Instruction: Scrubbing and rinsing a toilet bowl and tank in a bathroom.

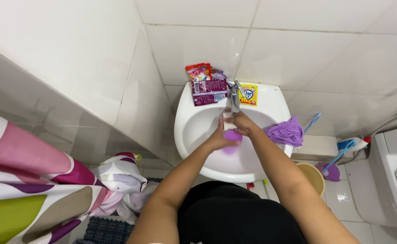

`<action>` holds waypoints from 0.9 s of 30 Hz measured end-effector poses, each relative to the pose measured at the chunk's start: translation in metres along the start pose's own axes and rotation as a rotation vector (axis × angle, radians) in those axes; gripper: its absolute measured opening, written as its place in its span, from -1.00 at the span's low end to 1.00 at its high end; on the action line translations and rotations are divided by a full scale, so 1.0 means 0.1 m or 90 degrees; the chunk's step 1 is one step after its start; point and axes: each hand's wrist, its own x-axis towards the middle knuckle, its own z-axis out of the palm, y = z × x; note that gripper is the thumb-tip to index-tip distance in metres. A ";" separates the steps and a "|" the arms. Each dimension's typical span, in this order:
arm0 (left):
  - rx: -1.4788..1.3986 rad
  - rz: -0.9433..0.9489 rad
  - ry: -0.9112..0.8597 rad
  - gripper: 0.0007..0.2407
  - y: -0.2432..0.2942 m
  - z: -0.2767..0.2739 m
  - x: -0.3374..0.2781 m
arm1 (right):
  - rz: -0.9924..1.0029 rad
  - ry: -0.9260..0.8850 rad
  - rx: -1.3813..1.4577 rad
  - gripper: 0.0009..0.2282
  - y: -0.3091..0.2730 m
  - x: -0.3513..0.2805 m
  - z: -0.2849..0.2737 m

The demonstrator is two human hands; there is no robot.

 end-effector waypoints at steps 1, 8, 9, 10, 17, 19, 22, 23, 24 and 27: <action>0.001 0.000 0.001 0.12 0.01 0.03 -0.03 | 0.000 -0.001 0.001 -0.66 -0.02 0.03 0.00; 0.074 0.020 0.066 0.05 0.45 0.20 -0.16 | 0.005 0.189 0.005 -0.56 -0.16 -0.11 0.04; 0.015 0.018 0.119 -0.07 0.36 0.17 -0.11 | 0.039 0.138 0.035 -0.53 -0.23 -0.17 0.07; 0.015 0.019 0.115 -0.07 0.37 0.11 -0.12 | 0.037 0.141 0.036 -0.53 -0.23 -0.21 0.07; 0.216 -0.025 0.070 -0.15 0.42 -0.08 -0.04 | -0.112 0.183 -0.159 -0.62 0.36 0.25 -0.26; 0.273 -0.013 0.052 -0.16 0.51 -0.08 -0.06 | -0.131 0.285 -0.244 -0.67 0.36 0.22 -0.24; 0.250 -0.014 -0.072 -0.17 0.66 -0.14 -0.13 | -0.110 0.288 -0.048 -0.65 0.17 0.01 -0.02; 0.230 -0.049 0.001 -0.18 0.64 -0.13 -0.15 | -0.107 0.237 0.057 -0.58 0.06 -0.13 0.08; 0.210 -0.084 0.075 -0.19 0.63 -0.13 -0.16 | -0.104 0.186 0.162 -0.47 -0.04 -0.26 0.18; 0.163 -0.003 0.037 -0.20 0.56 -0.13 -0.18 | -0.112 0.195 0.114 -0.40 -0.02 -0.35 0.27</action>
